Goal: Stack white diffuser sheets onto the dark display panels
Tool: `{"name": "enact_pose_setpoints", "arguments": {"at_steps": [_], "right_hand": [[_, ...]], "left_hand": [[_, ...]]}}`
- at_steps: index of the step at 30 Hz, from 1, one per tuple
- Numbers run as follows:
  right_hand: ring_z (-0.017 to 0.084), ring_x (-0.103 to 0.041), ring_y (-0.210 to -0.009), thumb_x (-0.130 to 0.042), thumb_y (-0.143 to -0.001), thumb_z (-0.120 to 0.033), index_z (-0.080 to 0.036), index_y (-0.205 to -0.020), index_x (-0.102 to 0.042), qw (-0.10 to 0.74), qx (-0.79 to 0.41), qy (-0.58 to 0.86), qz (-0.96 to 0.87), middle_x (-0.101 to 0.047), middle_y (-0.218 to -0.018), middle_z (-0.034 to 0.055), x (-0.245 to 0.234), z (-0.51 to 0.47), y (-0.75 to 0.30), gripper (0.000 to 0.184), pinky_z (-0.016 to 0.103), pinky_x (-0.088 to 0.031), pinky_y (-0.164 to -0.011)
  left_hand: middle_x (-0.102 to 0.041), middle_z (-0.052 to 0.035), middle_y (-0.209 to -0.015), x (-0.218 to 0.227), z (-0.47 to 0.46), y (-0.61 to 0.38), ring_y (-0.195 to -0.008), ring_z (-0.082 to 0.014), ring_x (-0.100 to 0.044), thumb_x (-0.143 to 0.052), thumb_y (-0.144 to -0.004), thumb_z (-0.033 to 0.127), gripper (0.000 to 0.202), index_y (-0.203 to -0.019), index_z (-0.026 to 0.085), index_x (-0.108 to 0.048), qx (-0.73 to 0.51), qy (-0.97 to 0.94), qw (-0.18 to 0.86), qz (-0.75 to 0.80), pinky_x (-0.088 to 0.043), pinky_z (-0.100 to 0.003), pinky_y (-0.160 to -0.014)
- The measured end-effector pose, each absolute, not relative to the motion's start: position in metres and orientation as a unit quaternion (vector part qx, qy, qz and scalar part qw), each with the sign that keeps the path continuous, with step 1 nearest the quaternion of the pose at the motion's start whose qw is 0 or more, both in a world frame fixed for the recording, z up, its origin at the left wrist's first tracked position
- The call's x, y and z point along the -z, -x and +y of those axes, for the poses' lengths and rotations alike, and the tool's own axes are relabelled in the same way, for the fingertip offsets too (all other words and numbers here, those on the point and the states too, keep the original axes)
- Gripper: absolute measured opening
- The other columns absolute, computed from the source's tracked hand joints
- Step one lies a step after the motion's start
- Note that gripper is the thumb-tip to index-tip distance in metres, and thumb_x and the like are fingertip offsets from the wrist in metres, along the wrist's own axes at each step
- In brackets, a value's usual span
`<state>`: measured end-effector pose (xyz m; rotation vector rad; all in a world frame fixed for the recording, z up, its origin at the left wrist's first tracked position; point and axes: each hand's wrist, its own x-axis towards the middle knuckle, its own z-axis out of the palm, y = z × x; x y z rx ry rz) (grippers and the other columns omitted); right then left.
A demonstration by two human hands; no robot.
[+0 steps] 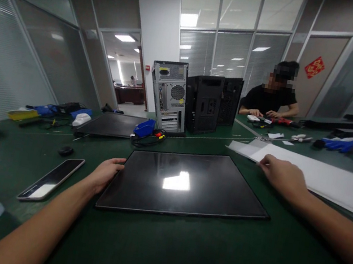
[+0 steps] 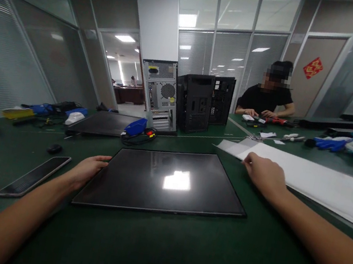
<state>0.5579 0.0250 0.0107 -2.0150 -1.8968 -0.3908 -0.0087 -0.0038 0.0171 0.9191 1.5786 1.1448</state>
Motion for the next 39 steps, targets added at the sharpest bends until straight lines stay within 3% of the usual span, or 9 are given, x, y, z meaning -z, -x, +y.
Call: {"name": "enact_pose_setpoints", "arguments": {"at_steps": [4,8,11,14,17,22,29,34,39], "right_hand": [[0.028,-0.067,-0.084,-0.054,-0.090,-0.049,-0.024,-0.100,-0.068,0.238,0.040,0.596,-0.766,-0.072,-0.094,0.0073,-0.026,0.000,-0.502,0.030,0.040,-0.050,-0.073],[0.023,-0.067,-0.098,-0.047,-0.094,-0.054,-0.026,-0.114,-0.068,0.264,-0.132,0.455,-0.840,-0.070,-0.114,0.0046,-0.035,-0.021,-0.461,0.040,0.035,-0.053,-0.080],[0.028,-0.066,-0.101,-0.042,-0.096,-0.054,-0.023,-0.119,-0.068,0.243,-0.027,0.518,-0.820,-0.069,-0.118,0.0091,-0.031,-0.023,-0.457,0.047,0.043,-0.051,-0.086],[0.034,-0.065,-0.100,-0.044,-0.094,-0.055,-0.018,-0.109,-0.072,0.178,0.068,0.574,-0.797,-0.071,-0.109,0.0141,-0.022,-0.020,-0.464,0.049,0.051,-0.049,-0.088],[0.032,-0.064,-0.104,-0.044,-0.095,-0.057,-0.019,-0.112,-0.072,0.165,0.039,0.533,-0.829,-0.070,-0.113,0.0131,-0.019,-0.021,-0.465,0.050,0.050,-0.049,-0.091],[0.025,-0.059,-0.120,-0.042,-0.098,-0.052,-0.025,-0.137,-0.057,0.249,-0.052,0.433,-0.865,-0.062,-0.135,0.0059,-0.032,-0.031,-0.456,0.049,0.043,-0.046,-0.103],[0.024,-0.067,-0.094,-0.042,-0.098,-0.048,-0.022,-0.105,-0.074,0.159,0.006,0.409,-0.899,-0.073,-0.105,0.0068,-0.032,-0.024,-0.465,0.042,0.039,-0.050,-0.087],[0.025,-0.067,-0.097,-0.039,-0.099,-0.048,-0.022,-0.109,-0.073,0.149,0.053,0.451,-0.878,-0.071,-0.109,0.0072,-0.022,-0.014,-0.468,0.044,0.039,-0.050,-0.087],[0.025,-0.066,-0.098,-0.040,-0.099,-0.046,-0.023,-0.107,-0.075,0.156,0.072,0.451,-0.876,-0.071,-0.109,0.0072,-0.020,-0.016,-0.467,0.042,0.040,-0.050,-0.087]], "left_hand": [[-0.078,-0.0103,-0.085,-0.019,-0.007,0.009,-0.069,-0.0248,-0.075,-0.073,-0.073,0.015,0.059,-0.130,0.016,-0.057,-0.480,-0.377,0.477,0.632,-0.057,-0.032,-0.057],[-0.077,-0.0101,-0.087,-0.021,-0.010,0.004,-0.069,-0.0242,-0.074,-0.071,-0.075,0.016,0.062,-0.134,0.016,-0.054,-0.481,-0.388,0.466,0.634,-0.057,-0.034,-0.060],[-0.077,-0.0098,-0.090,-0.022,-0.012,0.002,-0.071,-0.0240,-0.073,-0.066,-0.078,0.019,0.060,-0.136,0.017,-0.054,-0.460,-0.416,0.436,0.652,-0.056,-0.035,-0.062],[-0.077,-0.0073,-0.093,-0.022,-0.011,0.003,-0.076,-0.0221,-0.072,-0.068,-0.077,0.025,0.046,-0.123,0.021,-0.068,-0.426,-0.484,0.346,0.682,-0.053,-0.031,-0.066],[-0.077,-0.0059,-0.095,-0.021,-0.009,0.005,-0.081,-0.0203,-0.069,-0.069,-0.075,0.028,0.034,-0.107,0.020,-0.077,-0.411,-0.527,0.291,0.684,-0.049,-0.027,-0.069],[-0.076,-0.0058,-0.089,-0.020,-0.010,0.003,-0.073,-0.0192,-0.065,-0.072,-0.072,0.035,0.041,-0.109,0.018,-0.076,-0.402,-0.531,0.302,0.682,-0.046,-0.027,-0.063],[-0.073,-0.0064,-0.083,-0.024,-0.012,0.000,-0.070,-0.0205,-0.064,-0.078,-0.065,0.043,0.053,-0.109,0.015,-0.076,-0.364,-0.564,0.264,0.692,-0.046,-0.028,-0.062],[-0.073,-0.0062,-0.083,-0.019,-0.007,0.004,-0.065,-0.0185,-0.061,-0.077,-0.065,0.046,0.059,-0.114,0.015,-0.074,-0.378,-0.555,0.278,0.687,-0.043,-0.027,-0.056],[-0.074,-0.0060,-0.083,-0.021,-0.009,0.002,-0.067,-0.0195,-0.063,-0.077,-0.065,0.039,0.046,-0.106,0.017,-0.078,-0.379,-0.549,0.266,0.696,-0.043,-0.026,-0.056]]}}
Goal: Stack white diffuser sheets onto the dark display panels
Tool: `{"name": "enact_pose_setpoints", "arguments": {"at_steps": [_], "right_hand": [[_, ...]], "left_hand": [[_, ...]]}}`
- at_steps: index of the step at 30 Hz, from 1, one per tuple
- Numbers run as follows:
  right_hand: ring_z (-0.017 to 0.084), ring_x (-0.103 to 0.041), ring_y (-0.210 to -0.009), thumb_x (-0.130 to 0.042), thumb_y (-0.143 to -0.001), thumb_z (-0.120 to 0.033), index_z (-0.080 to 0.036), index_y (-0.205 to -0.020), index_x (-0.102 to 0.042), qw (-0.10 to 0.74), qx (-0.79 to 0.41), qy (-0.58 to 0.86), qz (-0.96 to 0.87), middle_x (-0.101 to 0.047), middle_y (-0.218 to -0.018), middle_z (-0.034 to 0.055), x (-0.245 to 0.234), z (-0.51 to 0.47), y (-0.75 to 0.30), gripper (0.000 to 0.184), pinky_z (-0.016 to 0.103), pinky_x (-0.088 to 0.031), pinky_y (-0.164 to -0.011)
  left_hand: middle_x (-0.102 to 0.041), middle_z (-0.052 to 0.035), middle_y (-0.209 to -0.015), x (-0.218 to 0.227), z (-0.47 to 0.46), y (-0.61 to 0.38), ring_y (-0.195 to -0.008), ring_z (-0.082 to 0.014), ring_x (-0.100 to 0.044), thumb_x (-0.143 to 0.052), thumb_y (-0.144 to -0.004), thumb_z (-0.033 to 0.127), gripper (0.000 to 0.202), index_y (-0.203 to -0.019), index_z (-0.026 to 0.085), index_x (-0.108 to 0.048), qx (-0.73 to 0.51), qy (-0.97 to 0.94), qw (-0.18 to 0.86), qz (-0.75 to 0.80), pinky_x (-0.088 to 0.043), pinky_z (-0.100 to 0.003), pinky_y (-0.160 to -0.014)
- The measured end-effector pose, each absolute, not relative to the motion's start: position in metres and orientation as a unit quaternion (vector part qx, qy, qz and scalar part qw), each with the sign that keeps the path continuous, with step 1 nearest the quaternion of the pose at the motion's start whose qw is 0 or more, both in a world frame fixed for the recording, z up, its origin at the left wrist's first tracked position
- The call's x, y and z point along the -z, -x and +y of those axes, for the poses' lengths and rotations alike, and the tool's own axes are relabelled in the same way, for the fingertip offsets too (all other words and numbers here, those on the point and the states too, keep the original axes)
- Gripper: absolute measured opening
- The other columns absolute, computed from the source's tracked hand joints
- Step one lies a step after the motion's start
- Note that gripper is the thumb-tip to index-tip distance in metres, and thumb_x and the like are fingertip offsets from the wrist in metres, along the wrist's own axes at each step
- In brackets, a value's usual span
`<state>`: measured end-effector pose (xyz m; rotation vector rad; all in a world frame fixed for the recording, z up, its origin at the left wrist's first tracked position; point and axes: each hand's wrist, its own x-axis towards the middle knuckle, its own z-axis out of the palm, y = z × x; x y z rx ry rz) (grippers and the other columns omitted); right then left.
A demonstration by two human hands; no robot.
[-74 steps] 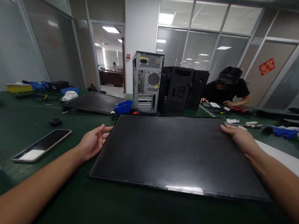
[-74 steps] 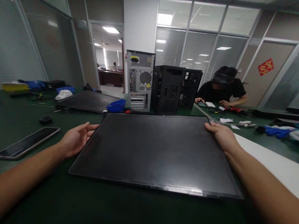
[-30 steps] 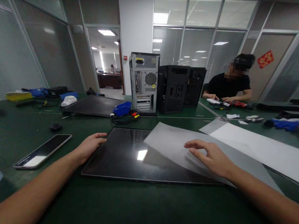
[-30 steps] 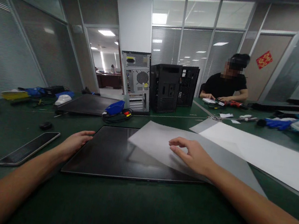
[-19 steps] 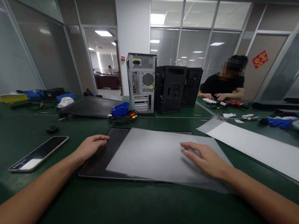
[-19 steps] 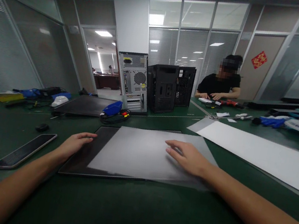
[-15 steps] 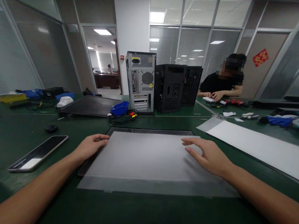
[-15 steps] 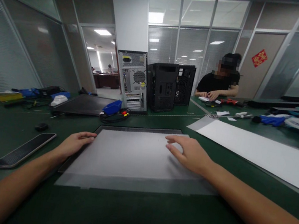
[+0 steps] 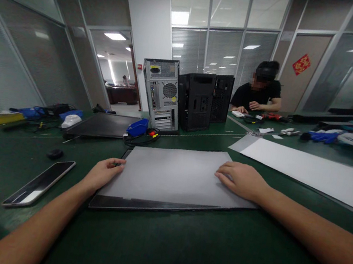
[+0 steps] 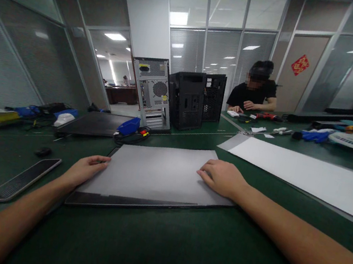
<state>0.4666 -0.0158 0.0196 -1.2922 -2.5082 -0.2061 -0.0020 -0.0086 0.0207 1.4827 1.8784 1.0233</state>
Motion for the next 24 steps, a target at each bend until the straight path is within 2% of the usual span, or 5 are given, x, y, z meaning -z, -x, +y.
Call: {"name": "enact_pose_setpoints", "arguments": {"at_steps": [6,16,20,24], "right_hand": [[0.024,-0.065,-0.100,-0.042,-0.099,-0.043,-0.024,-0.109,-0.074,0.160,0.069,0.412,-0.894,-0.070,-0.114,0.0065,-0.020,-0.019,-0.463,0.038,0.040,-0.051,-0.089],[0.024,-0.064,-0.102,-0.038,-0.100,-0.045,-0.022,-0.112,-0.072,0.132,0.076,0.418,-0.895,-0.070,-0.116,0.0064,-0.024,-0.011,-0.471,0.043,0.041,-0.049,-0.093],[0.027,-0.062,-0.105,-0.039,-0.099,-0.042,-0.021,-0.116,-0.071,0.147,0.107,0.484,-0.856,-0.069,-0.115,0.0087,-0.025,0.013,-0.508,0.042,0.044,-0.047,-0.094],[0.034,-0.054,-0.119,-0.048,-0.094,-0.043,-0.017,-0.127,-0.065,0.143,0.153,0.590,-0.779,-0.060,-0.130,0.0158,-0.008,0.044,-0.577,0.046,0.049,-0.042,-0.100]], "left_hand": [[-0.074,-0.0026,-0.075,-0.025,-0.011,-0.004,-0.061,-0.0175,-0.061,-0.072,-0.068,0.030,0.033,-0.098,0.018,-0.079,-0.384,-0.549,0.269,0.692,-0.043,-0.025,-0.056],[-0.061,0.0029,-0.052,-0.025,-0.013,-0.005,-0.042,-0.0141,-0.050,-0.064,-0.068,0.016,0.043,-0.109,0.017,-0.075,-0.400,-0.491,0.336,0.697,-0.035,-0.023,-0.042],[-0.065,0.0009,-0.058,-0.025,-0.013,-0.006,-0.045,-0.0141,-0.053,-0.066,-0.066,0.016,0.043,-0.108,0.017,-0.075,-0.409,-0.491,0.349,0.686,-0.037,-0.023,-0.044],[-0.064,0.0009,-0.056,-0.022,-0.011,-0.003,-0.044,-0.0142,-0.051,-0.064,-0.068,0.016,0.044,-0.110,0.017,-0.075,-0.397,-0.494,0.342,0.693,-0.036,-0.024,-0.044]]}}
